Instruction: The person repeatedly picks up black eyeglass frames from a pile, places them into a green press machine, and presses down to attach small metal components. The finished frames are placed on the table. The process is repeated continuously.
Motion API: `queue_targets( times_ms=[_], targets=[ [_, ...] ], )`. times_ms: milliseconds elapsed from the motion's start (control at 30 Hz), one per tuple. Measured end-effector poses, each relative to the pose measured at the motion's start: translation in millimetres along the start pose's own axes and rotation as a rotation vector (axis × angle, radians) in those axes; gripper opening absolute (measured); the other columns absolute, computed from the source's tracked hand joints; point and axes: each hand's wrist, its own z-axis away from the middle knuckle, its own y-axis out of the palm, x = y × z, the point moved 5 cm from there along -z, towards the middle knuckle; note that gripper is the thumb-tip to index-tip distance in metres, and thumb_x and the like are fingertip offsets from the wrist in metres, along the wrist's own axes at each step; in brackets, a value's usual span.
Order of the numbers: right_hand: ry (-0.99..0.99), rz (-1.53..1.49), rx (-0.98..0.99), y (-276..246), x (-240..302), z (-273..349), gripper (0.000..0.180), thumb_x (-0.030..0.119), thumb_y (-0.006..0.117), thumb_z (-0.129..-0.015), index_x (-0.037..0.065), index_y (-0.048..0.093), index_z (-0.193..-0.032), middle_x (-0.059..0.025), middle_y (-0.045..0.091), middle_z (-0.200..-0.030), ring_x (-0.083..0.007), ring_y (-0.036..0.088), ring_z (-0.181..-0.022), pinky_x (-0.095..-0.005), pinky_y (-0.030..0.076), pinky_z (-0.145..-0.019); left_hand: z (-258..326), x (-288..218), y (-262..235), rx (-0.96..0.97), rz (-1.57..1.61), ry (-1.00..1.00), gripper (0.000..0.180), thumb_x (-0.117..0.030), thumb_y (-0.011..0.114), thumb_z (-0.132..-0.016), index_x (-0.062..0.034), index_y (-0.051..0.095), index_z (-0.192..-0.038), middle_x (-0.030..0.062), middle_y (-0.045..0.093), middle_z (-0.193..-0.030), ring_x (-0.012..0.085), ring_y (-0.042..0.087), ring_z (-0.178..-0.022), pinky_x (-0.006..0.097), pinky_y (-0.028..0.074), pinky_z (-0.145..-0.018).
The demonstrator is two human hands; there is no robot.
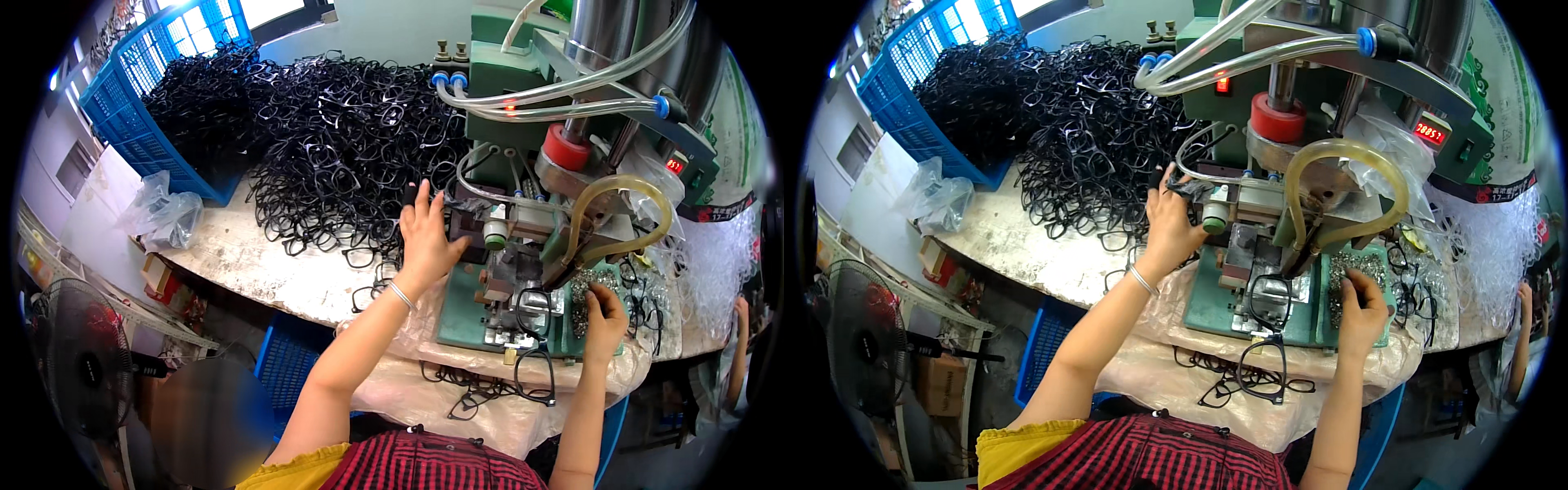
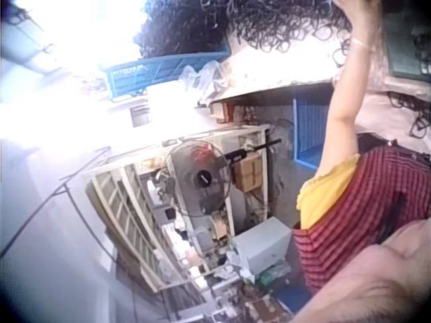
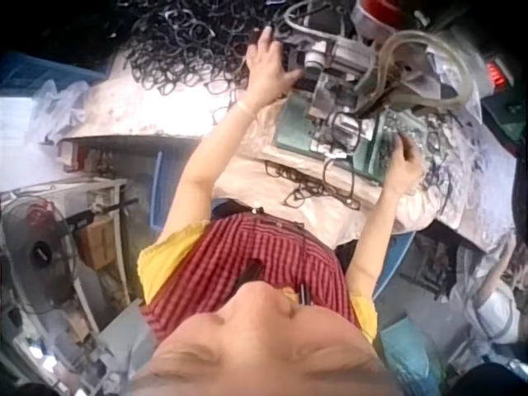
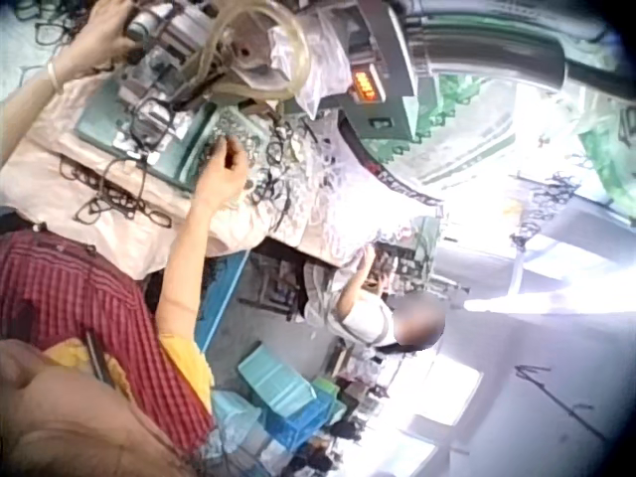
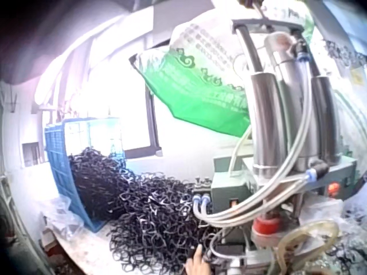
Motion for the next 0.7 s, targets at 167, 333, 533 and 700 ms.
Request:
queue_targets(
  times_ms=[167, 333, 533, 700],
  targets=[
    [0.025, -0.025, -0.008, -7.5, 0.1, 8.3, 0.02, 0.004, 0.066, -0.091, -0.002, 0.069, -0.11, -0.0045, 0.07, -0.099, -0.0099, 0.062, -0.09, -0.0231, 0.048, -0.082, -19.1, -1.0, -50.2, -0.039, 0.009, 0.197, 0.059, -0.016, 0.081, -0.07, -0.0058, 0.059, -0.124, 0.0181, 0.053, -0.133, 0.0385, 0.049, -0.115, 0.046, 0.038, -0.102],
    [-0.125, 0.314, -0.015, -34.3, -2.1, 23.9, 0.018, 0.004, 0.066, -0.091, -0.003, 0.07, -0.106, -0.0051, 0.07, -0.098, -0.0121, 0.062, -0.091, -0.0241, 0.047, -0.082, 9.1, 19.3, -98.5, 0.056, 0.005, 0.2, 0.02, -0.002, 0.07, -0.078, -0.0065, 0.067, -0.097, 0.0084, 0.067, -0.097, 0.0292, 0.059, -0.09, 0.038, 0.045, -0.083],
    [-0.057, 0.189, -0.1, -49.6, 15.3, 57.0, 0.013, -0.003, 0.068, -0.082, -0.002, 0.072, -0.094, -0.0096, 0.068, -0.093, -0.0192, 0.063, -0.09, -0.0296, 0.047, -0.085, 51.1, 31.5, -73.3, 0.012, 0.061, 0.261, 0.023, 0.007, 0.061, -0.076, -0.005, 0.068, -0.094, 0.0089, 0.064, -0.092, 0.0311, 0.056, -0.086, 0.039, 0.048, -0.072],
    [-0.352, 0.164, 0.177, 14.0, 99.1, 26.2, 0.014, -0.004, 0.069, -0.079, -0.003, 0.071, -0.093, -0.0086, 0.068, -0.093, -0.0193, 0.062, -0.089, -0.0302, 0.047, -0.083, 26.2, 4.8, -36.7, 0.307, -0.001, 0.278, 0.012, 0.002, 0.06, -0.081, -0.0019, 0.065, -0.091, 0.0158, 0.066, -0.094, 0.0368, 0.061, -0.084, 0.043, 0.051, -0.074]
  ],
)
